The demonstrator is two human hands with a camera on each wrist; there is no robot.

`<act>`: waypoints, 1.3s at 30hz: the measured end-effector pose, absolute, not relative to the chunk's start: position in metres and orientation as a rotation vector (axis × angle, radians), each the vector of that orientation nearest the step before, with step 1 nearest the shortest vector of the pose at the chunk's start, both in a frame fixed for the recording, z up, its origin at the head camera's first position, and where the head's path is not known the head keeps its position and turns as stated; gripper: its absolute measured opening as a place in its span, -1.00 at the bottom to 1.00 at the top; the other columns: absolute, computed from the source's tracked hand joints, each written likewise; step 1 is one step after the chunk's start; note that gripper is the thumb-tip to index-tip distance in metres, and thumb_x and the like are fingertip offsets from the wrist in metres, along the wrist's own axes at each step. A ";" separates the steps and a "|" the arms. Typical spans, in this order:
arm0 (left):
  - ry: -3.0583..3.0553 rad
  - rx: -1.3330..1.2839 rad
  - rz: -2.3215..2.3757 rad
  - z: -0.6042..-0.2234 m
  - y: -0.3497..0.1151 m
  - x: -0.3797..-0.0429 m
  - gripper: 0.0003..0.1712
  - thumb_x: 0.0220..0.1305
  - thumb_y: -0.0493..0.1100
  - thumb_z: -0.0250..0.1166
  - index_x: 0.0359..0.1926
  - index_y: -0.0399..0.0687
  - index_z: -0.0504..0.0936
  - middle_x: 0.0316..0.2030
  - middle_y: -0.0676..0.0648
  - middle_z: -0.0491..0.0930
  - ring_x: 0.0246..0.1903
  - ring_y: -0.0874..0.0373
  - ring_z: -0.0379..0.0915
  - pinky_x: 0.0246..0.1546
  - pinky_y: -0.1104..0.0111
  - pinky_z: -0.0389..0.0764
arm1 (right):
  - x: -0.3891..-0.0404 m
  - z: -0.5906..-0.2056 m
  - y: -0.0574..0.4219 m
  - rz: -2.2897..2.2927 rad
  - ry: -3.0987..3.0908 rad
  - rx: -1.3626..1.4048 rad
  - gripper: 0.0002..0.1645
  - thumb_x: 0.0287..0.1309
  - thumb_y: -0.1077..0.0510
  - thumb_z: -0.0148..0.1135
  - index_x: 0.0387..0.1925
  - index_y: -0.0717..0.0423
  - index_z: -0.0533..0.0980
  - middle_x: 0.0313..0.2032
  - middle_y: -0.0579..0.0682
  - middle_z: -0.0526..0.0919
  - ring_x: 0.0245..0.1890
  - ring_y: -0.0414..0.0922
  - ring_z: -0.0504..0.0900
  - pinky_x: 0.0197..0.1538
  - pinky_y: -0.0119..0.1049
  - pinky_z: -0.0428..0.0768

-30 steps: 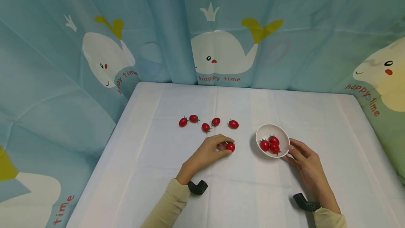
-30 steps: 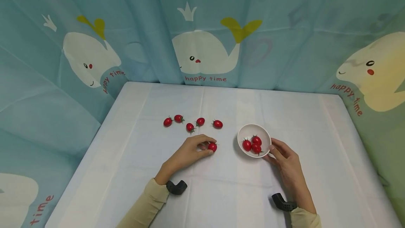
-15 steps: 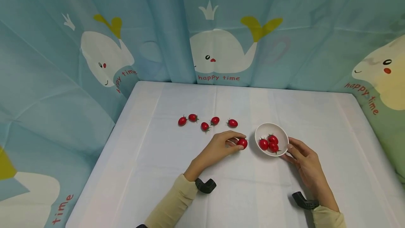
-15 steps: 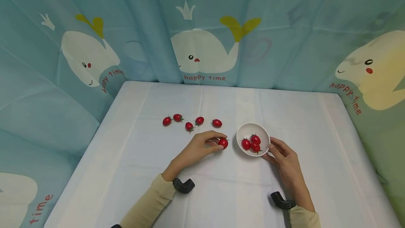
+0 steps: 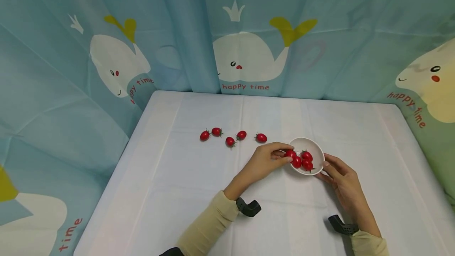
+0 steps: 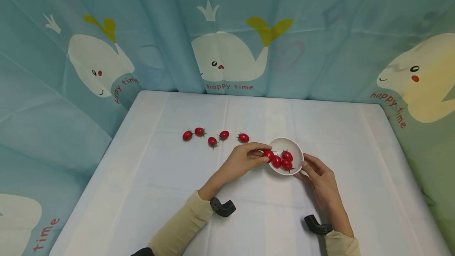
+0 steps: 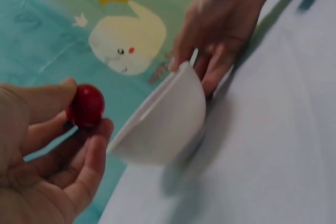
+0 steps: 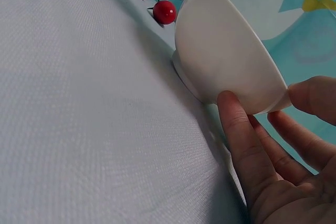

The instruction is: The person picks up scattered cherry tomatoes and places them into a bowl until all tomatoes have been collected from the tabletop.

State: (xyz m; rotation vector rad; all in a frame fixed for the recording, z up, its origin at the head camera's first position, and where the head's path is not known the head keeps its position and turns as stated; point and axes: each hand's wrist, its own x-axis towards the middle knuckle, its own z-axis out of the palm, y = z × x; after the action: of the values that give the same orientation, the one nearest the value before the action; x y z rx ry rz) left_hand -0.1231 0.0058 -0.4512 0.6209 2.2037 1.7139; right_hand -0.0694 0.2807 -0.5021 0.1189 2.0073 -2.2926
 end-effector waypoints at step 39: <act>2.645 0.565 1.270 -0.443 0.078 -0.123 -0.70 0.29 -0.12 0.49 0.02 -0.06 0.79 -0.12 0.07 0.78 -0.19 0.38 0.62 -0.20 0.74 0.53 | -0.069 -0.504 0.281 -2.332 1.983 0.052 -0.58 0.50 0.36 0.11 0.31 0.16 0.51 0.07 -0.25 0.72 0.05 -0.36 0.73 0.01 -0.41 0.73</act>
State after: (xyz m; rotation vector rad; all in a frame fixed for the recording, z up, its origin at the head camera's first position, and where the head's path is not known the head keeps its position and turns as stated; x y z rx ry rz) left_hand -0.1230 0.0776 -0.4434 0.5650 2.6453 1.2697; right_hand -0.0688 0.2815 -0.5039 0.0518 1.9827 -2.3322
